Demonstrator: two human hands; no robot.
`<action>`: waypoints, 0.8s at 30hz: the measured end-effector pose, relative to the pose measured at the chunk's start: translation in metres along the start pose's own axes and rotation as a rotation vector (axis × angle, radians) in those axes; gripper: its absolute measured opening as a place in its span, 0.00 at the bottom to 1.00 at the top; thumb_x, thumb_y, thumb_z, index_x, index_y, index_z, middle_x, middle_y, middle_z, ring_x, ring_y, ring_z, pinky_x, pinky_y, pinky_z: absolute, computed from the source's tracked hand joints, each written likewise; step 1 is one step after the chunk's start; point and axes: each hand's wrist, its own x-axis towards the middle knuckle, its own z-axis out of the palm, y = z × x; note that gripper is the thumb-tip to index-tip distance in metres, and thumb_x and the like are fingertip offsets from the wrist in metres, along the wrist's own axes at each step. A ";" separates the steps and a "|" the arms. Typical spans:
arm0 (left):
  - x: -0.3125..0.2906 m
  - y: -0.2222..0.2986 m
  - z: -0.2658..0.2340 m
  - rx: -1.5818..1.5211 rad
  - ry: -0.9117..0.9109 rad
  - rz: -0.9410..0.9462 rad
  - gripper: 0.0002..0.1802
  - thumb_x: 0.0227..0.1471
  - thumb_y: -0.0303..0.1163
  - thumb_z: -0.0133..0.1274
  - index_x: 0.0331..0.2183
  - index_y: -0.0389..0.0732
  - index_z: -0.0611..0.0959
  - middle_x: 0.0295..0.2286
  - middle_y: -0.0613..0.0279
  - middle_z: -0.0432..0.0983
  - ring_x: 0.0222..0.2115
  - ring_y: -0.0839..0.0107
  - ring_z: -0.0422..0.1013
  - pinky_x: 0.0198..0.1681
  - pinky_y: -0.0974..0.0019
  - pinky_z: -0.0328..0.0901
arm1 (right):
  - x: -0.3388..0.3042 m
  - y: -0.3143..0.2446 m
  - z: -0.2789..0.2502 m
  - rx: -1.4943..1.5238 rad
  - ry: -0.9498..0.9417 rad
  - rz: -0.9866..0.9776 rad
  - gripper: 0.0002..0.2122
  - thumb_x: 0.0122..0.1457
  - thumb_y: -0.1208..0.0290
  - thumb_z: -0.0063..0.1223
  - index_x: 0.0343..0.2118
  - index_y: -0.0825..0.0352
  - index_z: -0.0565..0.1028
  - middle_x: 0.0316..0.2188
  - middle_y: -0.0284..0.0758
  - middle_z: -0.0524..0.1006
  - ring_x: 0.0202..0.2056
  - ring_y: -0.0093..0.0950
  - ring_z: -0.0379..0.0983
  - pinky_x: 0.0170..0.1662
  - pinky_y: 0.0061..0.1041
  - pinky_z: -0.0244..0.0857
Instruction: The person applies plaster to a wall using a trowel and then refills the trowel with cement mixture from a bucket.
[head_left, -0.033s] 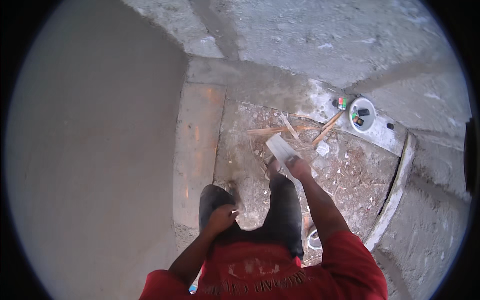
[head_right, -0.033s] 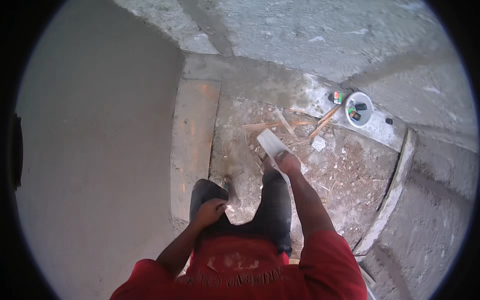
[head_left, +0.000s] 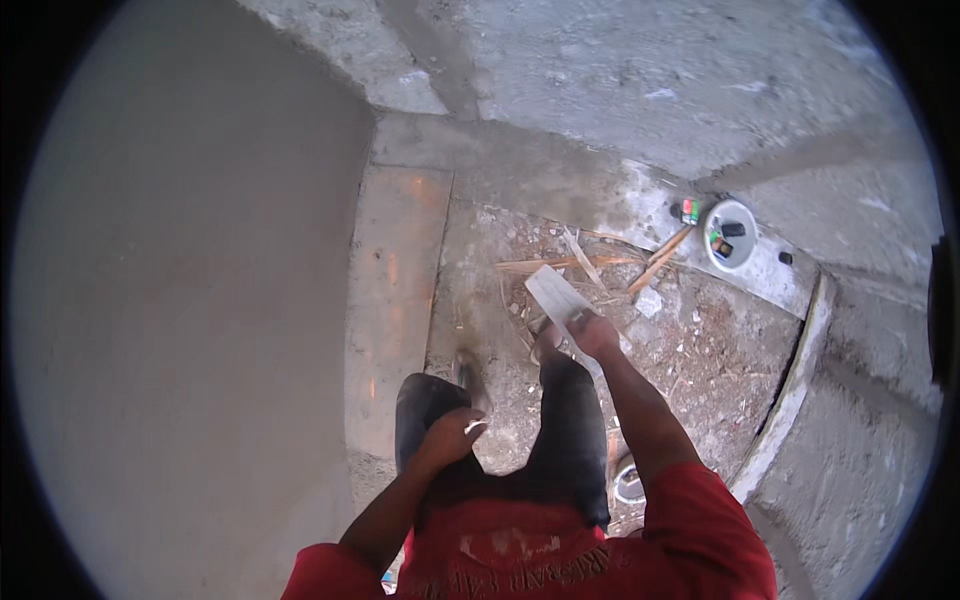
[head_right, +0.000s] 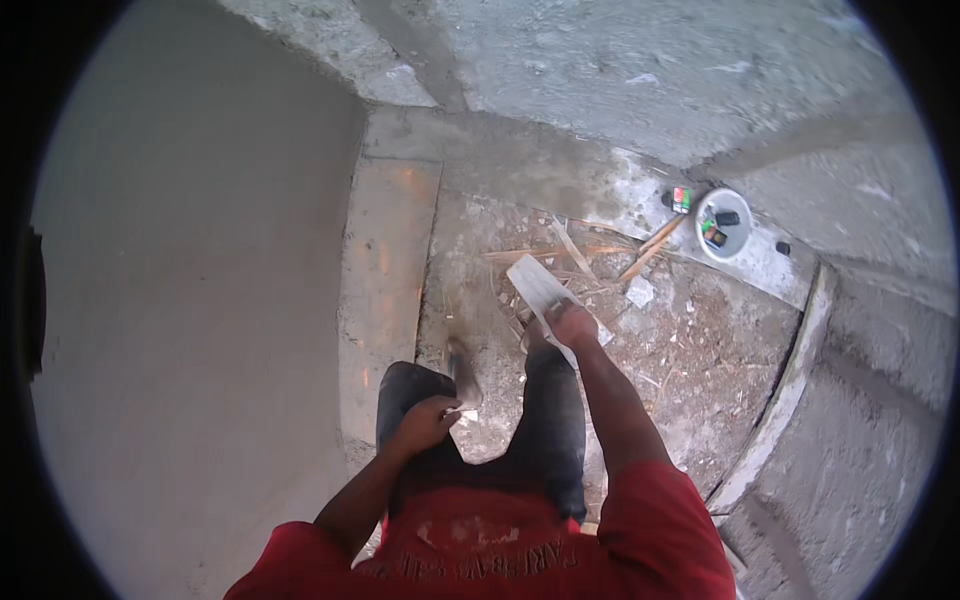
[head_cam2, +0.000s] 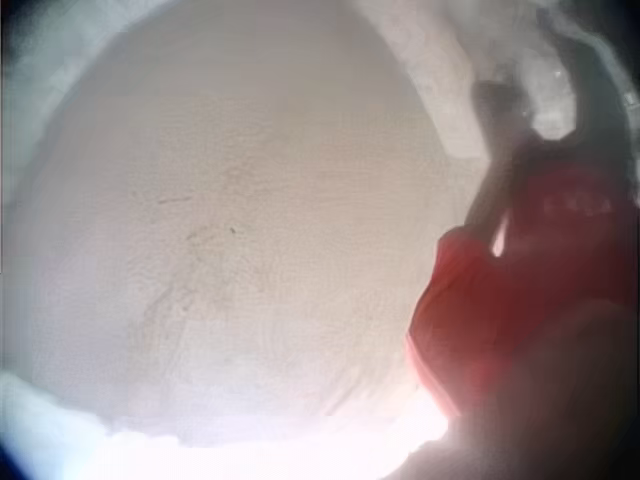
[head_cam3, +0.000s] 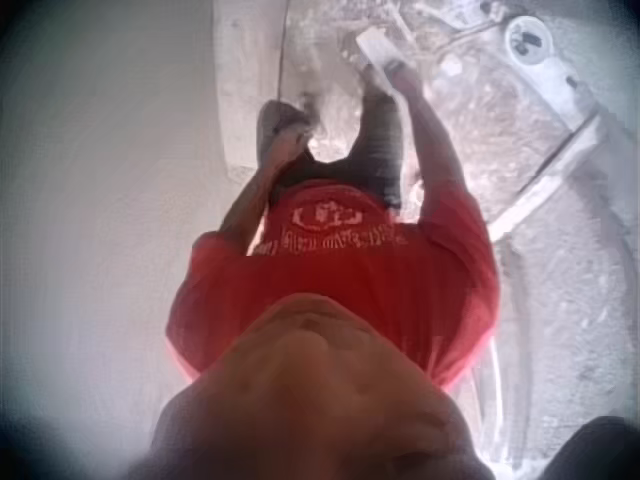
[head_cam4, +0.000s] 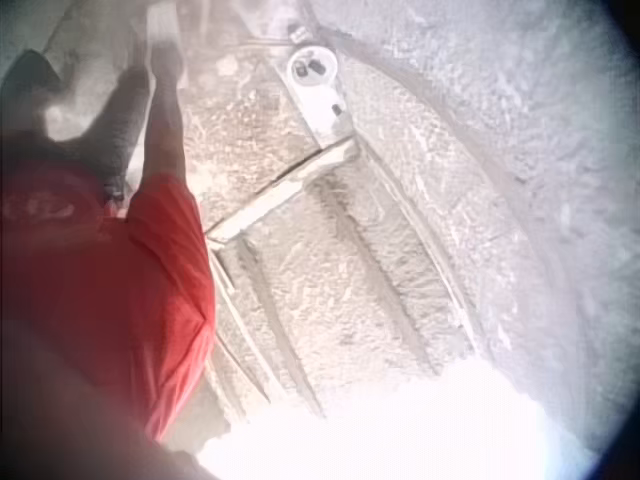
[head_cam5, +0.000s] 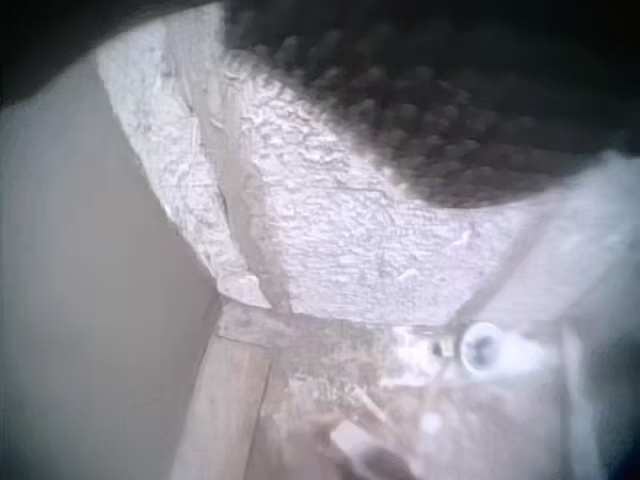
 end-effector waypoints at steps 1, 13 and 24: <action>0.033 0.007 0.002 -0.032 -0.033 -0.007 0.15 0.53 0.40 0.54 0.39 0.41 0.81 0.38 0.54 0.78 0.43 0.56 0.72 0.47 0.58 0.66 | 0.034 -0.002 0.008 -0.019 -0.015 -0.033 0.33 0.57 0.41 0.39 0.51 0.70 0.68 0.46 0.51 0.74 0.49 0.46 0.71 0.52 0.40 0.64; 0.369 -0.053 0.009 0.172 -0.313 0.100 0.22 0.51 0.39 0.55 0.47 0.43 0.76 0.46 0.58 0.73 0.45 0.56 0.71 0.49 0.54 0.64 | 0.388 -0.063 0.164 0.140 0.075 -0.268 0.31 0.58 0.43 0.43 0.49 0.71 0.70 0.35 0.55 0.77 0.39 0.51 0.74 0.43 0.45 0.68; 0.395 -0.086 -0.039 0.258 -0.278 0.262 0.24 0.48 0.39 0.58 0.47 0.41 0.75 0.47 0.53 0.67 0.49 0.54 0.65 0.52 0.53 0.60 | 0.434 -0.057 0.235 0.085 0.174 -0.520 0.27 0.57 0.47 0.50 0.48 0.69 0.71 0.35 0.48 0.77 0.39 0.48 0.75 0.43 0.40 0.69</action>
